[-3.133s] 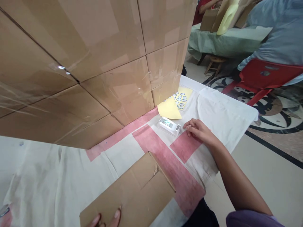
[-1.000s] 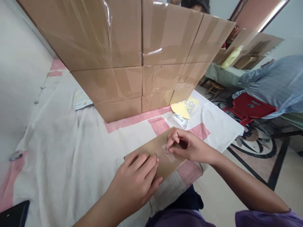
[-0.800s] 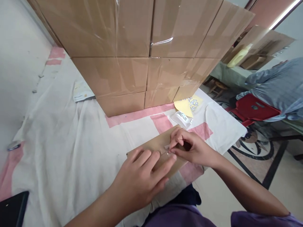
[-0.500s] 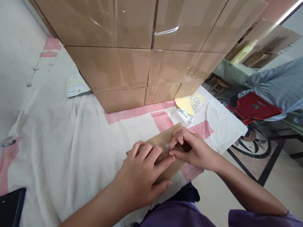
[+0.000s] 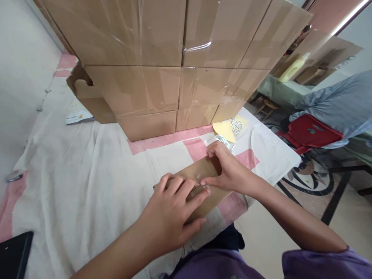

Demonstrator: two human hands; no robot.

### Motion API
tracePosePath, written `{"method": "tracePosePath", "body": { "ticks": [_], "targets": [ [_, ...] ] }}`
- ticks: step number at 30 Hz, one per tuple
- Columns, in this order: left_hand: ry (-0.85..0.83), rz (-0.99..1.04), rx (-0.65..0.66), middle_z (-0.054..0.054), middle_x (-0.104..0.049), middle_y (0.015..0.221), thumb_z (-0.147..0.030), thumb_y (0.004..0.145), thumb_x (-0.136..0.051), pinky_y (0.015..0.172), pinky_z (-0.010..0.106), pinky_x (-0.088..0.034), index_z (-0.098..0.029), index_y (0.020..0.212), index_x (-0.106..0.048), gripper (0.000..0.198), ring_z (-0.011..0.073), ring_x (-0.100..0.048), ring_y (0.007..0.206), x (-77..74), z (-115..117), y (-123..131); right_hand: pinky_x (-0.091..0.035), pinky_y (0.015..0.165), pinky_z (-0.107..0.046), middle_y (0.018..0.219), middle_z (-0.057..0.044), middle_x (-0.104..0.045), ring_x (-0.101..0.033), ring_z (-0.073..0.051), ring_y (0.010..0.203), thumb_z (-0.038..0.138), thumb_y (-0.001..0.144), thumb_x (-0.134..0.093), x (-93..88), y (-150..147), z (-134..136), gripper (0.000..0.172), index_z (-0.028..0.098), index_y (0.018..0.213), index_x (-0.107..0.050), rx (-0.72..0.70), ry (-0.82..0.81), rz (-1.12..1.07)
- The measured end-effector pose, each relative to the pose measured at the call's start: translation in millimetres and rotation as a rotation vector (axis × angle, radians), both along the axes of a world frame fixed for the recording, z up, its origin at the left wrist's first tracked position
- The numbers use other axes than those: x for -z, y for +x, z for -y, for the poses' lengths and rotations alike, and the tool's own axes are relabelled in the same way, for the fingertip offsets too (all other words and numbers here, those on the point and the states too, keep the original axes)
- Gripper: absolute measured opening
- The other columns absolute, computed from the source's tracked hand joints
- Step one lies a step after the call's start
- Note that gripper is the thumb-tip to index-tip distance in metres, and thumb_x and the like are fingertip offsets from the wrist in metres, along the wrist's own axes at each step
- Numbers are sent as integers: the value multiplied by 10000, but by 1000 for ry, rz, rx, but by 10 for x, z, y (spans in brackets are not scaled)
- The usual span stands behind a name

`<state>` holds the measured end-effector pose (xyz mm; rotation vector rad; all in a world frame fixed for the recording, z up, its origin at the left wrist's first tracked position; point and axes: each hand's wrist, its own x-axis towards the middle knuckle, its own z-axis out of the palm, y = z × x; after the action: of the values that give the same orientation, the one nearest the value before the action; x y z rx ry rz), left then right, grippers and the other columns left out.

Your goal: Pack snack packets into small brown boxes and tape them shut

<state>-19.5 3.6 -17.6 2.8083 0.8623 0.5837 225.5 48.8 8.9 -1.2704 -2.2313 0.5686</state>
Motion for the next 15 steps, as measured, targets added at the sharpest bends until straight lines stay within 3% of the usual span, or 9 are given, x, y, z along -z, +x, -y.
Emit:
{"method": "tracePosePath", "body": {
  "ticks": [3,5,10,15],
  "targets": [
    [0,-2,-1,72,-612,1210,-510,965,-523,911,495,-340,-293,1401,-539,486,273,-492,1026,2,10,-6,-450,802,-415,1110,-81,-534,-508,-284,986,516,643,-913,16,14,-125,685,250,1063,-441,71,-68,75],
    [1,3,-1,70,-613,1284,-513,968,-523,933,494,-338,-295,1404,-540,487,275,-500,1069,-3,13,-11,-450,745,-386,1080,-73,-568,-535,-274,947,558,635,-896,35,-1,-186,687,245,1064,-460,123,-167,87],
    [94,-27,-16,21,-610,1427,-499,977,-513,1027,485,-291,-271,1395,-562,479,282,-480,1267,-44,8,-9,-350,586,-315,818,-9,-589,-507,-191,710,558,667,-851,61,-126,-280,540,236,860,-463,172,-238,60],
    [141,-92,2,9,-522,1558,-440,983,-509,1137,461,-231,-296,1432,-540,472,239,-401,1445,-70,-16,-18,-395,635,-326,803,-9,-612,-551,-187,720,389,891,-643,142,-86,-423,243,236,843,-460,241,-123,-154]
  ]
}}
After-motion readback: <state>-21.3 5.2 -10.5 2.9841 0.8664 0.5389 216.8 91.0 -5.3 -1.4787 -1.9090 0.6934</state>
